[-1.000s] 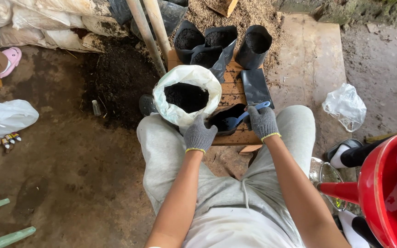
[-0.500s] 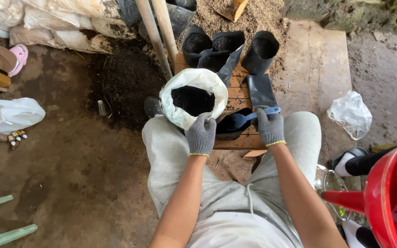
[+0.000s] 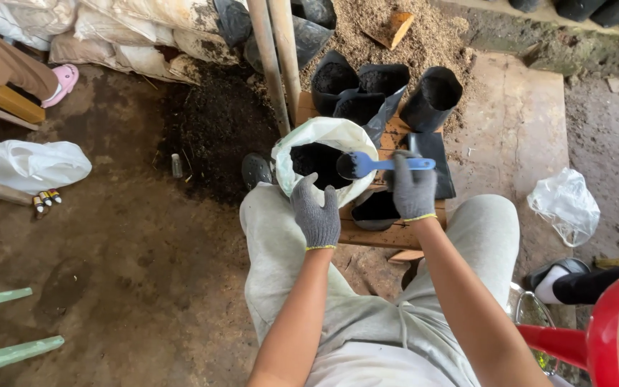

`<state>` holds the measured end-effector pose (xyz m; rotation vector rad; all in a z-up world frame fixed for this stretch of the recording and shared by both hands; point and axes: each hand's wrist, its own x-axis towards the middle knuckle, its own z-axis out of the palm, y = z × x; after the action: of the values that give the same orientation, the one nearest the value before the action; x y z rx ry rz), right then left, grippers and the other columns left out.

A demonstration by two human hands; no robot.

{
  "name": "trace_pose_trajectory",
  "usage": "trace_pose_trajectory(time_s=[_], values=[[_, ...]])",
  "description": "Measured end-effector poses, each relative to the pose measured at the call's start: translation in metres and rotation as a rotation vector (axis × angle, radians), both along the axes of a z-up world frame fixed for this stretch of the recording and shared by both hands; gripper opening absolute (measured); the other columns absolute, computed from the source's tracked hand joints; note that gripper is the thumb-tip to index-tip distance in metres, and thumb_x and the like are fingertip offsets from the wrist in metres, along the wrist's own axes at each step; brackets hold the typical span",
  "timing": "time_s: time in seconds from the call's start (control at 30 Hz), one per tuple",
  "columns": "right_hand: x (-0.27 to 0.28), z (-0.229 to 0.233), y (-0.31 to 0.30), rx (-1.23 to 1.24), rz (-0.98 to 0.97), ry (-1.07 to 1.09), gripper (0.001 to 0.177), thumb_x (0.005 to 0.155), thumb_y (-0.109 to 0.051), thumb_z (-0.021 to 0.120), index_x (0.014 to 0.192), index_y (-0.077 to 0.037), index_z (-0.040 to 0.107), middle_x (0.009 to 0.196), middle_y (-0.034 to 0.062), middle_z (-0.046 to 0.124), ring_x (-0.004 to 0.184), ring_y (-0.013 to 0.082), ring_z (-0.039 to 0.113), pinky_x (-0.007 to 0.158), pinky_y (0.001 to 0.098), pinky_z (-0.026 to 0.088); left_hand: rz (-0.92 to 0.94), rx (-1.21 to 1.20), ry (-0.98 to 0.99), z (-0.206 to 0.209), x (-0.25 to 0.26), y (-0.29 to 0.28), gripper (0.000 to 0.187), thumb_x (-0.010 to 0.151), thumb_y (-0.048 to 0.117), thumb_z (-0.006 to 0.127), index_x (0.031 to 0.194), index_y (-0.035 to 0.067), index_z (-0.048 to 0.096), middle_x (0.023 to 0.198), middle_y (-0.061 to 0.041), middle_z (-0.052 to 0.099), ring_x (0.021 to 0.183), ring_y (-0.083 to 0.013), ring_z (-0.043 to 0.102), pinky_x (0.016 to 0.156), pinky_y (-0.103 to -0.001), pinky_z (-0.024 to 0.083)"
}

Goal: Filling black plastic nursery bags with soil using a small hand trowel.

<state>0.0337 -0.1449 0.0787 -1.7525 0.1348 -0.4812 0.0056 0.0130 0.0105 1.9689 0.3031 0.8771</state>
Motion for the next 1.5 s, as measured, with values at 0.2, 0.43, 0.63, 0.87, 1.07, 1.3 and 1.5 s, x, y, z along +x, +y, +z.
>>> trace_pose_trajectory(time_s=[0.2, 0.43, 0.63, 0.87, 1.07, 1.3, 1.5], values=[[0.022, -0.021, 0.032, -0.475, 0.404, 0.078, 0.023, 0.094, -0.016, 0.069, 0.115, -0.018, 0.077, 0.104, 0.0153, 0.077, 0.097, 0.0439, 0.07, 0.075, 0.0546, 0.059, 0.044, -0.032, -0.074, -0.005, 0.003, 0.001, 0.042, 0.083, 0.016, 0.074, 0.124, 0.011, 0.066, 0.123, -0.012, 0.065, 0.121, -0.0318, 0.06, 0.102, -0.043, 0.05], [0.036, -0.067, 0.057, -0.421, 0.548, 0.09, 0.032, 0.102, -0.026, 0.058, 0.131, -0.02, 0.069, 0.12, 0.0169, 0.072, 0.112, 0.0468, 0.063, 0.091, 0.0559, 0.055, 0.04, -0.004, -0.068, -0.008, 0.004, 0.002, 0.041, 0.083, 0.019, 0.074, 0.123, 0.012, 0.066, 0.121, -0.013, 0.065, 0.119, -0.033, 0.061, 0.103, -0.044, 0.05], [0.016, -0.019, 0.063, -0.302, 0.538, 0.207, 0.034, 0.104, -0.032, 0.058, 0.115, -0.005, 0.074, 0.109, 0.0221, 0.074, 0.106, 0.0455, 0.068, 0.091, 0.0524, 0.055, 0.044, -0.003, -0.097, -0.017, 0.009, 0.002, 0.041, 0.086, 0.021, 0.073, 0.125, 0.01, 0.066, 0.121, -0.015, 0.064, 0.119, -0.0344, 0.061, 0.104, -0.046, 0.049], [0.034, -0.041, 0.057, 0.387, 0.228, 0.528, 0.036, 0.093, -0.039, 0.074, 0.095, -0.003, 0.07, 0.079, 0.0188, 0.07, 0.07, 0.0298, 0.071, 0.06, 0.0424, 0.062, 0.022, -0.005, -0.095, -0.023, 0.007, 0.001, 0.042, 0.09, 0.025, 0.07, 0.129, 0.01, 0.063, 0.128, -0.016, 0.063, 0.125, -0.0353, 0.058, 0.109, -0.047, 0.045], [0.044, -0.072, 0.035, 0.689, 0.043, 0.598, 0.039, 0.095, -0.036, 0.066, 0.108, 0.0, 0.073, 0.082, 0.0255, 0.072, 0.064, 0.0356, 0.072, 0.054, 0.043, 0.062, 0.0, 0.002, -0.108, -0.019, 0.005, 0.0, 0.047, 0.095, 0.032, 0.066, 0.135, 0.01, 0.06, 0.136, -0.017, 0.06, 0.13, -0.0365, 0.056, 0.112, -0.049, 0.041], [0.05, -0.068, -0.005, 0.853, -0.069, 0.528, 0.034, 0.098, -0.037, 0.06, 0.102, -0.007, 0.075, 0.079, 0.0222, 0.074, 0.057, 0.0288, 0.068, 0.052, 0.0344, 0.058, -0.058, 0.051, -0.108, -0.015, 0.001, -0.003, 0.047, 0.099, 0.035, 0.062, 0.139, 0.01, 0.058, 0.139, -0.016, 0.059, 0.129, -0.036, 0.056, 0.11, -0.049, 0.043], [0.033, -0.029, -0.028, 0.892, -0.074, 0.449, 0.029, 0.099, -0.032, 0.067, 0.104, -0.004, 0.073, 0.079, 0.0217, 0.075, 0.062, 0.0312, 0.073, 0.057, 0.0369, 0.059, -0.115, 0.082, -0.09, -0.007, -0.003, -0.008, 0.048, 0.092, 0.023, 0.068, 0.137, 0.007, 0.057, 0.138, -0.018, 0.058, 0.128, -0.0386, 0.057, 0.109, -0.052, 0.044]])
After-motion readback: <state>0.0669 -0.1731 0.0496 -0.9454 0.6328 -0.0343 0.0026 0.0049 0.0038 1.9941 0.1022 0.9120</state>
